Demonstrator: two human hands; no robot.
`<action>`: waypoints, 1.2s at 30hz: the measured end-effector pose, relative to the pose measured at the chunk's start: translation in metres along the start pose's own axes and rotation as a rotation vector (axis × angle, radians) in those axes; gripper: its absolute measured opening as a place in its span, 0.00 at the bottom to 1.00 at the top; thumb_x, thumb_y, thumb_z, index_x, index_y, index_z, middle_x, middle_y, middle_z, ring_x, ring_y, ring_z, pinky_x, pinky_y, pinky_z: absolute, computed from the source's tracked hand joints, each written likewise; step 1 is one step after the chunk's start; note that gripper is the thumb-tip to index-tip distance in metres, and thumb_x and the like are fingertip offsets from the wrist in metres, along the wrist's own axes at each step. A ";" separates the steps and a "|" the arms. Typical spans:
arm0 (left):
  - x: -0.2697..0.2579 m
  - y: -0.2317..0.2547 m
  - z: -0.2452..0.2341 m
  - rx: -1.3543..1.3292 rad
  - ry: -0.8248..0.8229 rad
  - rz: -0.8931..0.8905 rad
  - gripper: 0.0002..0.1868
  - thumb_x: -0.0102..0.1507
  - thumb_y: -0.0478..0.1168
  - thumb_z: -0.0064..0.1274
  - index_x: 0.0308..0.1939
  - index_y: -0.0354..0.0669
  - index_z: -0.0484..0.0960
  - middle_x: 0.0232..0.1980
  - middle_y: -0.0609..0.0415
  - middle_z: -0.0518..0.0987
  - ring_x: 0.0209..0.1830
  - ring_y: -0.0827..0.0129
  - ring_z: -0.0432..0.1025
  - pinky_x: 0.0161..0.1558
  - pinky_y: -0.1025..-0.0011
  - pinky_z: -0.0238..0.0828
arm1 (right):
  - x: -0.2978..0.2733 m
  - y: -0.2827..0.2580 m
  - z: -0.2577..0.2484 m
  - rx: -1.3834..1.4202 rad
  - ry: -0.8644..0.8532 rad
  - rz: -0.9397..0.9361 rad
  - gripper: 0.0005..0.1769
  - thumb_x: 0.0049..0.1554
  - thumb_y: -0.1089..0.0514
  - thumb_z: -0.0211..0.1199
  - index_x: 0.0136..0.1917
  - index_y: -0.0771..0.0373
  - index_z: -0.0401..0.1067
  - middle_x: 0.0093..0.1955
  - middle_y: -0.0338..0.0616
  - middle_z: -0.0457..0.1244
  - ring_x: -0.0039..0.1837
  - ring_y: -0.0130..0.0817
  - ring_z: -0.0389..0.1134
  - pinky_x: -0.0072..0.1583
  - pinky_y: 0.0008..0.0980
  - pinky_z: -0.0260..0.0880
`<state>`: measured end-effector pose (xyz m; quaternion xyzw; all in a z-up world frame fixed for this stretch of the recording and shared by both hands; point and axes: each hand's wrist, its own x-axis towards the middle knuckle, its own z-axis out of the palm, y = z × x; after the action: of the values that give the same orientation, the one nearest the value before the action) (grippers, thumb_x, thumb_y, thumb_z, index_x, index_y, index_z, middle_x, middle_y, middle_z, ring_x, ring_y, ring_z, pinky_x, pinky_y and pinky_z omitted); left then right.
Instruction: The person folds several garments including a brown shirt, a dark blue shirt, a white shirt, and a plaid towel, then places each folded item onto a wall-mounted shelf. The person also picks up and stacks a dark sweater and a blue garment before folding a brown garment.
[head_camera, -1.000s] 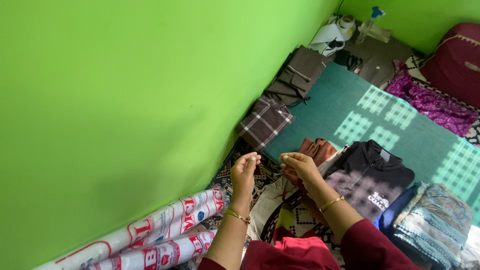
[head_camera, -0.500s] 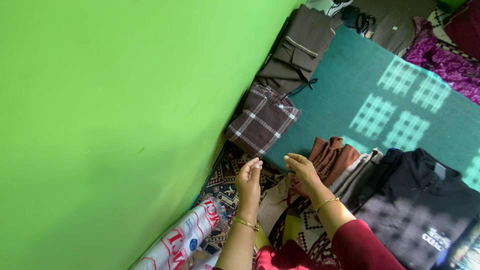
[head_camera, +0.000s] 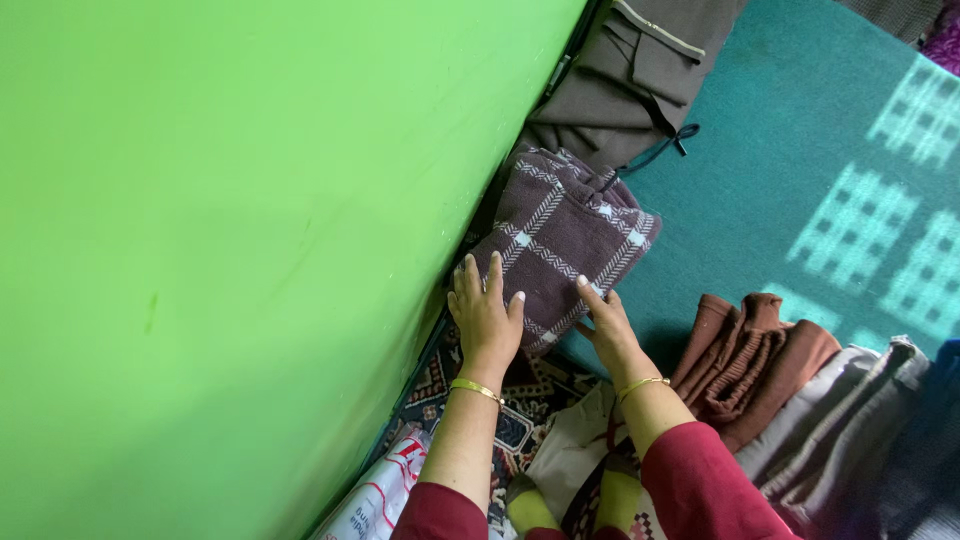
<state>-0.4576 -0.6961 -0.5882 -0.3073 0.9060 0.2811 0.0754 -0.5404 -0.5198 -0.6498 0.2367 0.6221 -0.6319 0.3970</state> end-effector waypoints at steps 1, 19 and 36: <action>0.007 -0.002 0.001 0.019 -0.017 -0.003 0.40 0.65 0.51 0.54 0.78 0.54 0.54 0.81 0.39 0.46 0.81 0.43 0.41 0.74 0.39 0.37 | 0.004 0.001 0.003 0.014 0.002 -0.009 0.59 0.50 0.34 0.65 0.82 0.62 0.44 0.82 0.52 0.47 0.81 0.49 0.46 0.75 0.59 0.47; 0.023 -0.036 0.024 0.061 -0.035 0.023 0.37 0.65 0.52 0.53 0.77 0.56 0.58 0.81 0.47 0.51 0.78 0.48 0.49 0.71 0.41 0.47 | 0.048 0.010 0.022 0.267 -0.174 -0.056 0.53 0.50 0.46 0.71 0.78 0.70 0.50 0.73 0.60 0.58 0.73 0.53 0.60 0.74 0.49 0.58; -0.075 0.032 -0.105 -0.330 0.277 0.100 0.41 0.66 0.61 0.47 0.76 0.40 0.62 0.78 0.40 0.62 0.79 0.48 0.56 0.73 0.43 0.43 | -0.126 -0.115 0.011 0.187 -0.208 -0.128 0.47 0.50 0.46 0.69 0.73 0.75 0.58 0.67 0.63 0.64 0.66 0.53 0.68 0.68 0.43 0.68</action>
<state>-0.4125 -0.6946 -0.4631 -0.3056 0.8636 0.3841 -0.1152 -0.5577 -0.5149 -0.4800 0.1659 0.5301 -0.7320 0.3944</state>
